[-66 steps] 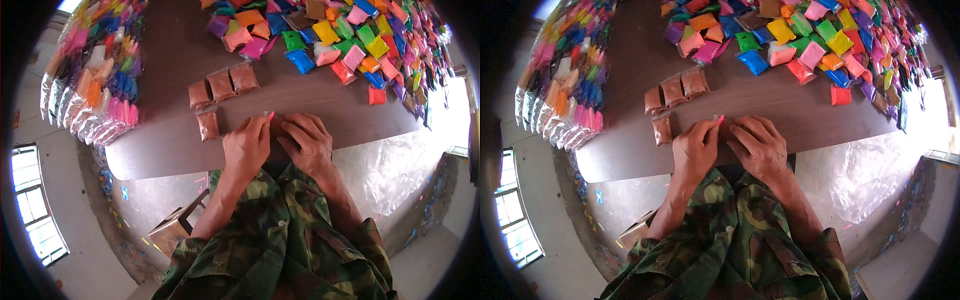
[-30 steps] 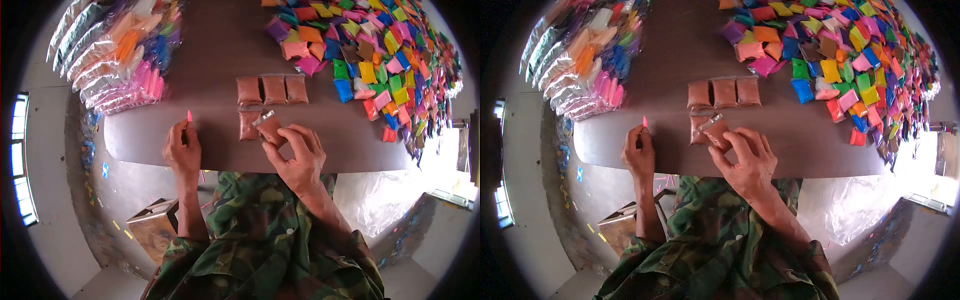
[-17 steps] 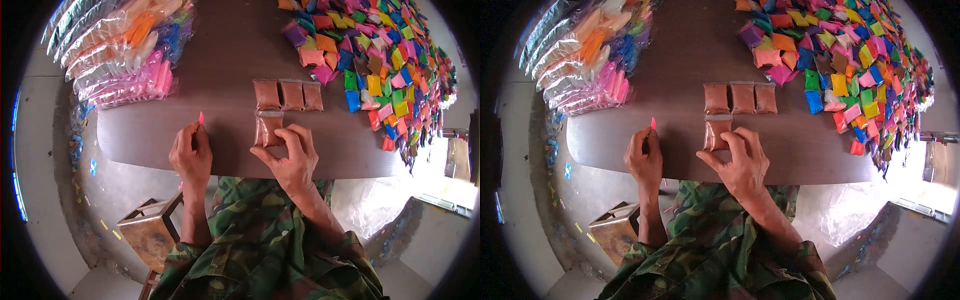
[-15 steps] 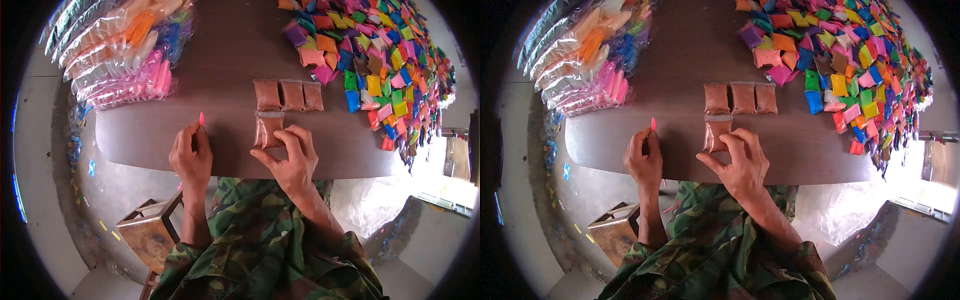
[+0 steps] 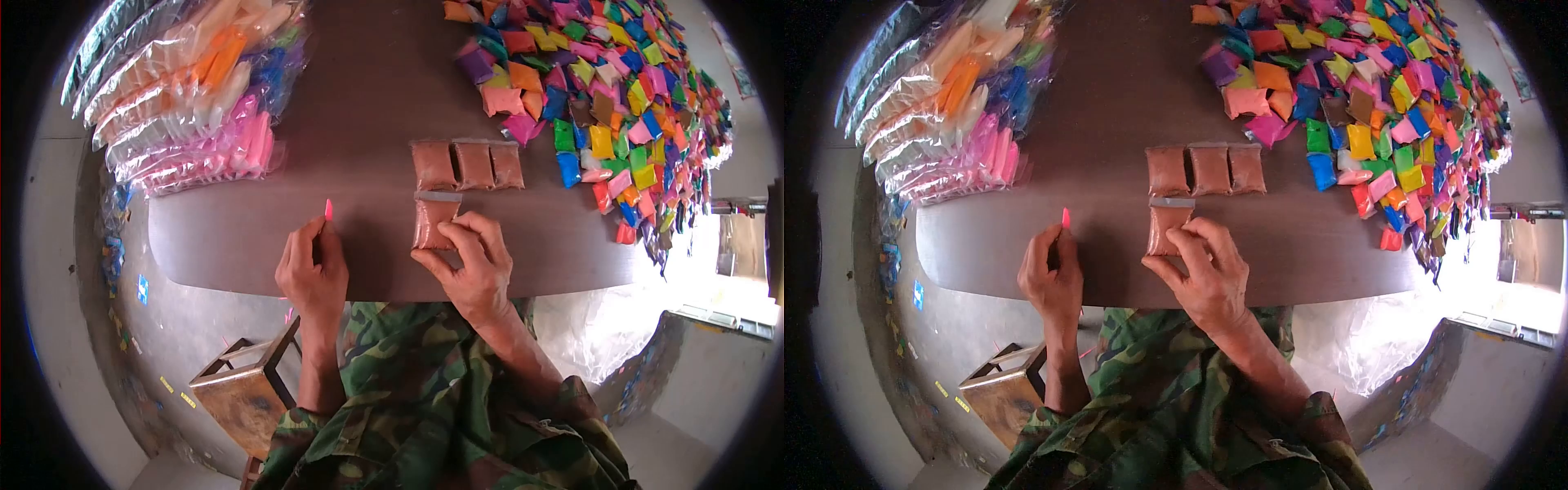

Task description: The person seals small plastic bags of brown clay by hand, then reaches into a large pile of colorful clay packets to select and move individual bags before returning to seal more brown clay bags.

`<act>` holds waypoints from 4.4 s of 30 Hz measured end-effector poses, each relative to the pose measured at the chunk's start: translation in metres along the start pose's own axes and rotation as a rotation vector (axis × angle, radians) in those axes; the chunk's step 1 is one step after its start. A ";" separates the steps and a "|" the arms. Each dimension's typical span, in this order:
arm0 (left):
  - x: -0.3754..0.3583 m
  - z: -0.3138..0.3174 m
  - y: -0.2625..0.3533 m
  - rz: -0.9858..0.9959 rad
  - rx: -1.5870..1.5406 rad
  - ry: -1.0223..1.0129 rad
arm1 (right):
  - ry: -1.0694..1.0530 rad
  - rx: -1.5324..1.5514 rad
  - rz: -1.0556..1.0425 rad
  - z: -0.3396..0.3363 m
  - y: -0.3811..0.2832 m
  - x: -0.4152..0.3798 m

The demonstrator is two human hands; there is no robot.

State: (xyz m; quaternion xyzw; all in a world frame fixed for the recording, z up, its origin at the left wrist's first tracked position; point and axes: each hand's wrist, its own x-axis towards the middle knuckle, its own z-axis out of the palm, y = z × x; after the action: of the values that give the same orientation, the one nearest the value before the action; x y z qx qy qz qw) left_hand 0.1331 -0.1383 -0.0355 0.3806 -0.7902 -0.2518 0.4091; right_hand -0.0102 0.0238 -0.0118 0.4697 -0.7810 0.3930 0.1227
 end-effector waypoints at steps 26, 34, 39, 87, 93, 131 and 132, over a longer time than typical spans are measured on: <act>-0.007 0.004 -0.018 -0.007 0.093 -0.025 | 0.055 0.091 0.147 -0.044 0.023 -0.024; -0.005 0.006 -0.008 0.045 0.104 -0.008 | 0.178 -0.095 0.351 -0.101 0.090 -0.039; -0.005 0.005 -0.011 0.056 0.190 -0.053 | 0.301 -0.228 0.469 -0.147 0.131 -0.047; 0.003 0.008 -0.029 0.102 0.333 -0.135 | 0.760 -0.281 0.911 -0.285 0.291 -0.125; 0.005 0.006 -0.038 0.118 0.325 -0.146 | 0.773 -0.544 0.745 -0.310 0.321 -0.134; -0.001 0.010 -0.013 0.052 0.336 -0.099 | 0.220 -0.250 0.479 -0.243 0.365 0.231; -0.001 0.010 -0.013 0.044 0.358 -0.093 | 0.228 -0.274 0.450 -0.243 0.370 0.242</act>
State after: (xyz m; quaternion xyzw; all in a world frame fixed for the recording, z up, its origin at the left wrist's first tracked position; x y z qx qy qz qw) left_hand 0.1302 -0.1439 -0.0507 0.4178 -0.8486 -0.1155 0.3034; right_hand -0.4883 0.1390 0.1003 0.2162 -0.8925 0.3515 0.1819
